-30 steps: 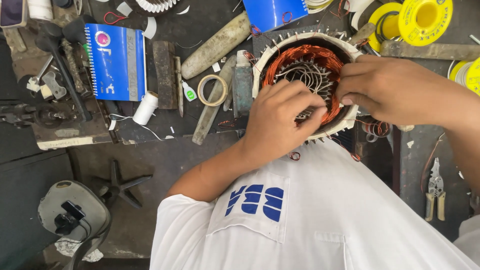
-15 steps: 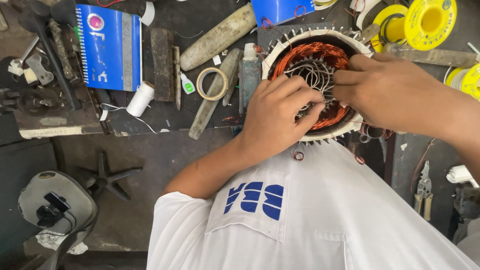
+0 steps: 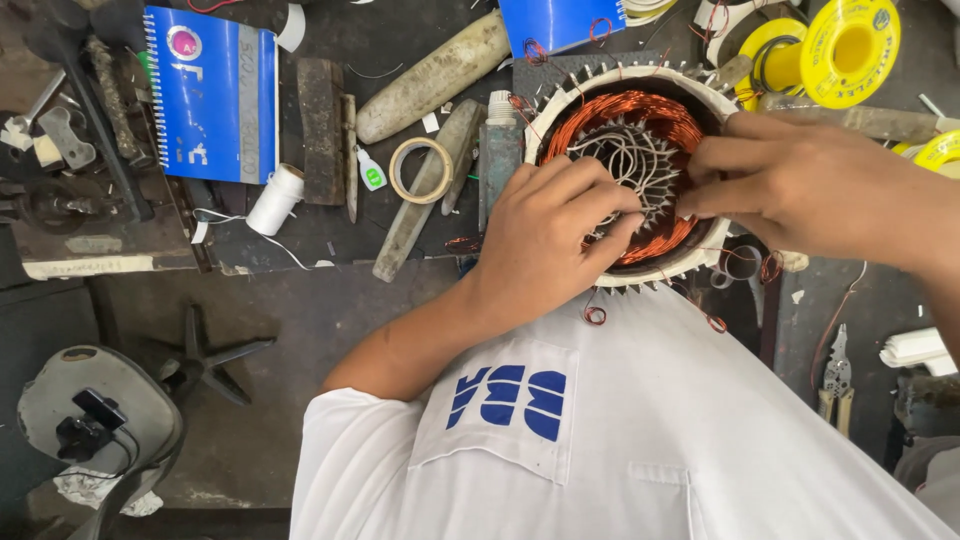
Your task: The person works on a motor stator, using shears to cut a piece of tape and then applying it to the copper windings. They also use their hands to arrange and adjust the wires within the stator.
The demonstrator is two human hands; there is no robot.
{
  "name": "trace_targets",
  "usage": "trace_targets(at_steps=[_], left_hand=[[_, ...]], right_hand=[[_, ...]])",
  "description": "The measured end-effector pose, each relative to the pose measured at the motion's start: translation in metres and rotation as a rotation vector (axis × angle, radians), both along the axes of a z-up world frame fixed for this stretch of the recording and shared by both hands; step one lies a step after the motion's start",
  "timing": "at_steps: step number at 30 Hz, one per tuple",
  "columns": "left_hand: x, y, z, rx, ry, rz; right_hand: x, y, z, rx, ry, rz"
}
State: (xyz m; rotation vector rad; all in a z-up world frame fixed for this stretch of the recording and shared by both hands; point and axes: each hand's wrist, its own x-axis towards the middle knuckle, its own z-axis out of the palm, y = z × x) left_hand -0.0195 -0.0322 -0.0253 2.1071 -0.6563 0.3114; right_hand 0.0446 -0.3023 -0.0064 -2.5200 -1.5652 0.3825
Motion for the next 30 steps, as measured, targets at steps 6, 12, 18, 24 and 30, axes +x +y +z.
trace_targets(at_steps=[6, 12, 18, 24, 30], left_hand=[[0.002, 0.021, 0.013, -0.036, -0.046, -0.004], [0.0, 0.075, 0.002, -0.197, -0.067, 0.02], [-0.006, 0.161, -0.052, -0.057, 0.116, 0.481], [-0.038, 0.249, -0.166, 0.46, 0.382, 0.748], [-0.044, 0.215, -0.21, 0.467, 0.263, 0.635]], right_hand=[[-0.002, 0.003, -0.003, -0.342, -0.05, 0.055], [0.003, 0.002, 0.004, -0.203, -0.105, 0.085], [0.003, -0.029, 0.028, 0.442, 0.112, -0.119], [0.034, -0.229, -0.224, 0.384, 0.319, -0.407], [0.011, -0.269, -0.245, 0.372, 0.359, -0.501]])
